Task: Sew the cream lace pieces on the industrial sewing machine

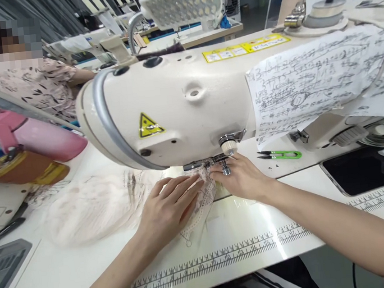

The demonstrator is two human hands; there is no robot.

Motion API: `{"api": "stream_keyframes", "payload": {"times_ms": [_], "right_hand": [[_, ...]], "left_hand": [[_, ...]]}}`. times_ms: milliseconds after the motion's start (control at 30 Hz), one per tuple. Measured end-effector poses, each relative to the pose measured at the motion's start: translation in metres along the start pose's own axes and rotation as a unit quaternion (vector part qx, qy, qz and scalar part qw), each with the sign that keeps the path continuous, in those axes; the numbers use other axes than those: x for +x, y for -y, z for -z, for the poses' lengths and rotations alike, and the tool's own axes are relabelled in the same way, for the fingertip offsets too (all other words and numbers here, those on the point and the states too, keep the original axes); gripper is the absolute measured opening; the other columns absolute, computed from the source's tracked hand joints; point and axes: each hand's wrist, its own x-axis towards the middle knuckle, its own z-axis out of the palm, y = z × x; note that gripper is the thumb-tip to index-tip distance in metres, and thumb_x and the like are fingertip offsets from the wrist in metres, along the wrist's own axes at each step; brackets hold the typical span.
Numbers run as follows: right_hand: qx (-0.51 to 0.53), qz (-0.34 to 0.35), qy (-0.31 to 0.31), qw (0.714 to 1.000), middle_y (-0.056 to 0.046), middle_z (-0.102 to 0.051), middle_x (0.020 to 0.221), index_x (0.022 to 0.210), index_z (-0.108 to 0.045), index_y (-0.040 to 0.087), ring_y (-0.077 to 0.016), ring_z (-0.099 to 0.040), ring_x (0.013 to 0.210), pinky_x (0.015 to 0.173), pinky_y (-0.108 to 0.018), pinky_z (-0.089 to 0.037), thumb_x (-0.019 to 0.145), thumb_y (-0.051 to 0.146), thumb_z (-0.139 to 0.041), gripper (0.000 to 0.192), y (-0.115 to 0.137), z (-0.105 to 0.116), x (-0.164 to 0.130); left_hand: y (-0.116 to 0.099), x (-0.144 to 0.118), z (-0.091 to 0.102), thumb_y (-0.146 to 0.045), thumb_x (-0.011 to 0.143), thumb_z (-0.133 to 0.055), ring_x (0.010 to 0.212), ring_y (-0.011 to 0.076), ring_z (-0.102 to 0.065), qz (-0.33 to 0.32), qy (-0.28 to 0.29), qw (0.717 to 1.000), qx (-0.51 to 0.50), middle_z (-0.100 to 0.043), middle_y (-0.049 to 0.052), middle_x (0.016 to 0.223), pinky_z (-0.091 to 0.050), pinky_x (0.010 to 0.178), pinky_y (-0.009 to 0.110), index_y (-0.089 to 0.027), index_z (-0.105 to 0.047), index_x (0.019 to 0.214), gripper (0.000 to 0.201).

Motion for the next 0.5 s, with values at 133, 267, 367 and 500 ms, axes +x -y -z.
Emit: {"api": "stream_keyframes", "payload": {"times_ms": [133, 267, 367, 500], "right_hand": [[-0.004, 0.008, 0.022, 1.0, 0.0, -0.069, 0.09, 0.088, -0.066, 0.018, -0.0133, -0.057, 0.074, 0.07, -0.029, -0.041, 0.082, 0.002, -0.043, 0.029, 0.002, 0.002, 0.0], [0.01, 0.004, 0.034, 0.999, 0.0, -0.064, 0.085, 0.087, -0.064, 0.019, -0.014, -0.051, 0.076, 0.071, -0.029, -0.036, 0.082, 0.003, -0.04, 0.029, 0.007, 0.002, 0.001], [0.056, 0.009, 0.042, 0.998, -0.001, -0.062, 0.086, 0.087, -0.062, 0.019, -0.0155, -0.049, 0.081, 0.072, -0.03, -0.034, 0.079, 0.007, -0.043, 0.024, 0.008, 0.002, 0.0], [0.081, 0.021, 0.008, 0.996, 0.001, -0.061, 0.083, 0.083, -0.061, 0.02, -0.0145, -0.049, 0.082, 0.074, -0.029, -0.035, 0.083, 0.014, -0.048, 0.014, 0.006, -0.004, -0.002]], "left_hand": [[0.002, -0.023, 0.024, -0.049, 0.089, -0.05, 0.086, 0.021, -0.064, -0.145, -0.012, 0.989, -0.022, -0.071, 0.007, 0.104, -0.048, 0.064, 0.034, -0.015, -0.066, 0.105, 0.041], [-0.006, -0.052, 0.033, -0.027, 0.087, -0.06, 0.086, 0.0182, -0.065, -0.145, 0.009, 0.989, -0.006, -0.071, 0.006, 0.103, -0.05, 0.063, 0.029, -0.014, -0.064, 0.103, 0.022], [-0.013, -0.055, 0.038, -0.006, 0.088, -0.051, 0.095, 0.0166, -0.064, 0.022, 0.009, 0.996, -0.081, -0.068, 0.009, 0.107, -0.052, 0.072, 0.025, -0.013, -0.059, 0.101, 0.017], [-0.006, -0.031, 0.051, -0.013, 0.095, -0.04, 0.089, 0.0133, -0.065, 0.158, 0.035, 0.976, -0.144, -0.066, 0.007, 0.104, -0.051, 0.067, 0.022, -0.016, -0.051, 0.101, 0.014]]}}
